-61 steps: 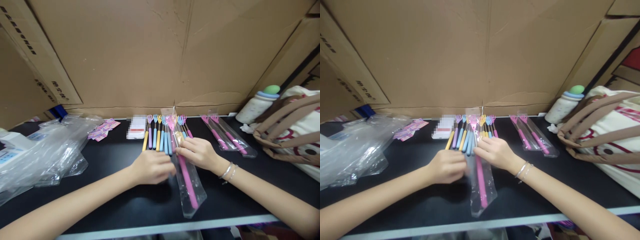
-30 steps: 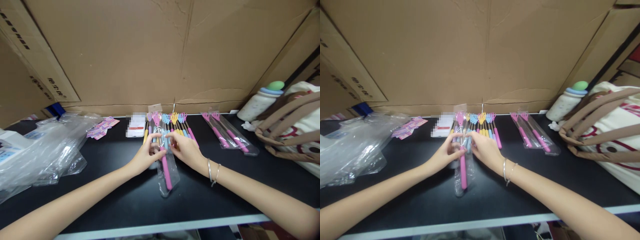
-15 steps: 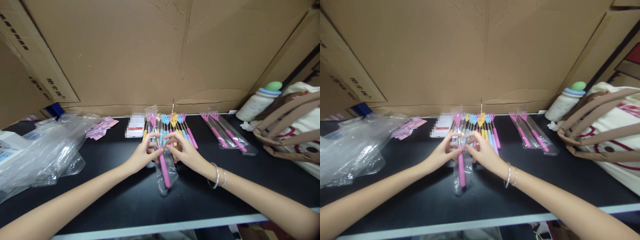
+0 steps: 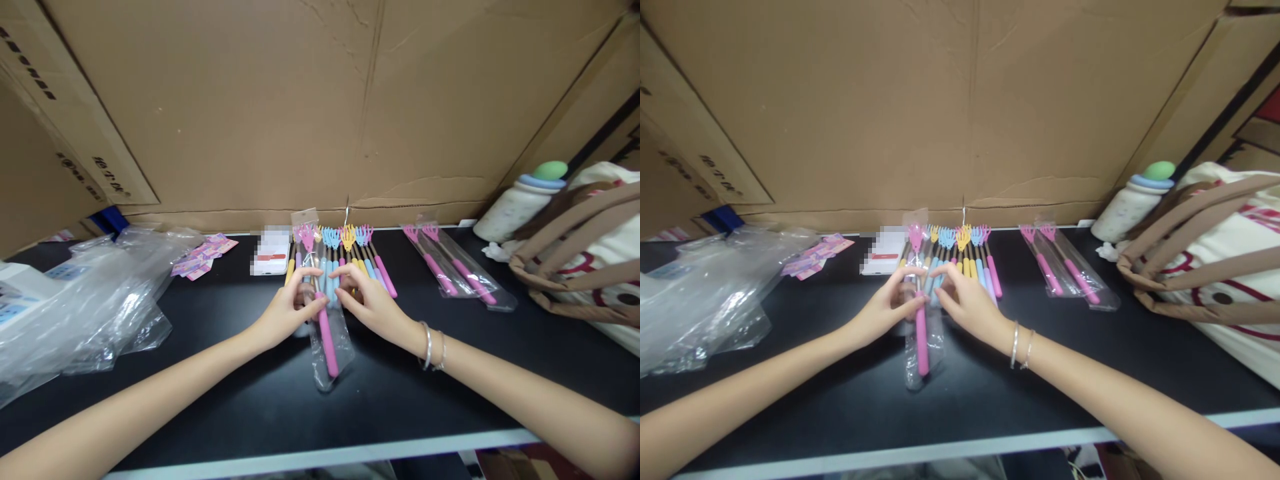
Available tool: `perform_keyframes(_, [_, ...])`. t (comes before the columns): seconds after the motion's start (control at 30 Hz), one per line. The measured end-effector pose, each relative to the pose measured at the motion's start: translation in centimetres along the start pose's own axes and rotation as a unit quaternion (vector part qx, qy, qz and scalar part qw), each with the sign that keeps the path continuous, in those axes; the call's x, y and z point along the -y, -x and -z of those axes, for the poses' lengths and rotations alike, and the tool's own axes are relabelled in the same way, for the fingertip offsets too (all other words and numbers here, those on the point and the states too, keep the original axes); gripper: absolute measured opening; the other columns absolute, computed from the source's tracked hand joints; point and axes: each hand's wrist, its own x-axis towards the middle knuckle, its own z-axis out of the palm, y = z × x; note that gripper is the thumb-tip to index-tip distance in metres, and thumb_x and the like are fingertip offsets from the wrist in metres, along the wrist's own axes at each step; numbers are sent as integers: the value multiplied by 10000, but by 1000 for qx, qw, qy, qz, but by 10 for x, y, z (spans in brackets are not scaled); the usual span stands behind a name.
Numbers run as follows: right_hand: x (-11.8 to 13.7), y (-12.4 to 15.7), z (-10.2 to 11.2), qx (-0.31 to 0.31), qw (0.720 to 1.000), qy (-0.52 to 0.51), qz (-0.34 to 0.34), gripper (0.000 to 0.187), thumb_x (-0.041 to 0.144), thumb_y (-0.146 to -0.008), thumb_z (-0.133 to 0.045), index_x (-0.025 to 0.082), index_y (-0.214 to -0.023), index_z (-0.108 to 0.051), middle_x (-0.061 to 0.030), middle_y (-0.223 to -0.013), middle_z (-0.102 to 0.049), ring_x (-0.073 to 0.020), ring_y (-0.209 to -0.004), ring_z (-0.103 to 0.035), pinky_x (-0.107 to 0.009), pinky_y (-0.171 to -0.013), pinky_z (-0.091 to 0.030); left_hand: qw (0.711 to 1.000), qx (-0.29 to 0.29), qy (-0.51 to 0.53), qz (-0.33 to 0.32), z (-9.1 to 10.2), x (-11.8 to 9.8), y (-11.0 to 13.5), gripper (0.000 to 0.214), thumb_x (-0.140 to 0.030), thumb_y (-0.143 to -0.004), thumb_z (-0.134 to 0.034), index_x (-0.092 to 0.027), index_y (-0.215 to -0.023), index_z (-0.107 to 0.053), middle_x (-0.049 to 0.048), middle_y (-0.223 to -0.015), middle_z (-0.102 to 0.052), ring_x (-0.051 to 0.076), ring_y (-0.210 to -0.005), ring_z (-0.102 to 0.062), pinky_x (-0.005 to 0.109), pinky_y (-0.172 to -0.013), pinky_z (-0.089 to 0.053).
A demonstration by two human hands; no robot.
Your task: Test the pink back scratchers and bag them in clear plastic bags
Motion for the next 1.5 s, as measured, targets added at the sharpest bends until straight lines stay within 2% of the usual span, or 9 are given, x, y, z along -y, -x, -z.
perform_keyframes(0.27, [-5,-1,6,0,985,165,48,210,235,-921,-415,202,-1114,-487,20,-673,-583,-135,-592,-538,-241,-580,-362,1000,0,5,7,-1,0,1,435,-362,-793,-633,-200,-1128,-408,-77,-648,-472,73,-558,-516,201,-565,-474])
perform_keyframes(0.4, [-6,-3,7,6,977,203,65,212,235,-919,-420,181,-1109,-499,-9,-727,-605,-156,-657,-544,-267,-633,-380,1000,-5,1,2,-1,1,0,416,-360,-796,-628,-202,-1118,-417,-79,-650,-460,64,-546,-491,187,-551,-459])
perform_keyframes(0.53, [-1,-4,8,-20,970,227,88,167,234,-909,-440,181,-1035,-534,-45,-801,-598,-196,-795,-529,-332,-771,-380,1000,1,-1,-3,-1,1,0,416,-364,-797,-622,-201,-1118,-413,-74,-657,-465,73,-569,-495,200,-581,-455])
perform_keyframes(0.63, [7,-3,6,-33,977,195,74,148,244,-909,-450,188,-1018,-533,-38,-800,-588,-200,-822,-516,-347,-787,-367,1000,10,-14,-6,-1,2,1,409,-364,-809,-610,-195,-1126,-414,-76,-642,-460,69,-551,-473,192,-566,-419])
perform_keyframes(0.8, [14,5,-4,-5,998,58,23,155,266,-915,-446,208,-1050,-496,-8,-812,-587,-139,-665,-514,-273,-629,-375,998,7,-48,-31,1,5,2,381,-371,-837,-583,-209,-1140,-419,-83,-618,-395,69,-537,-425,177,-516,-362])
perform_keyframes(0.93, [11,9,-10,6,1000,27,-2,149,228,-905,-443,215,-1049,-479,11,-772,-573,-117,-590,-496,-249,-572,-365,999,-6,-46,-25,2,7,1,384,-374,-845,-572,-220,-1156,-409,-86,-620,-380,59,-499,-400,166,-473,-353])
perform_keyframes(1.13, [10,6,-11,17,995,80,51,144,173,-877,-469,207,-1014,-497,17,-734,-610,-139,-655,-543,-320,-744,-392,1000,-3,-22,-21,0,5,2,382,-362,-833,-581,-216,-1141,-409,-82,-634,-423,68,-506,-462,176,-491,-386])
perform_keyframes(1.33, [5,1,-11,-3,977,150,152,156,145,-852,-456,177,-987,-529,-35,-790,-640,-158,-699,-562,-309,-715,-417,996,-19,-75,-47,0,7,5,330,-320,-848,-553,-225,-1139,-428,-62,-666,-471,89,-569,-468,199,-548,-403])
perform_keyframes(1.5, [2,-1,-10,1,969,172,177,152,147,-858,-447,169,-977,-538,-54,-830,-655,-164,-741,-588,-306,-722,-430,994,-24,-93,-47,1,6,5,327,-321,-846,-546,-225,-1137,-431,-44,-722,-531,99,-603,-499,206,-567,-412])
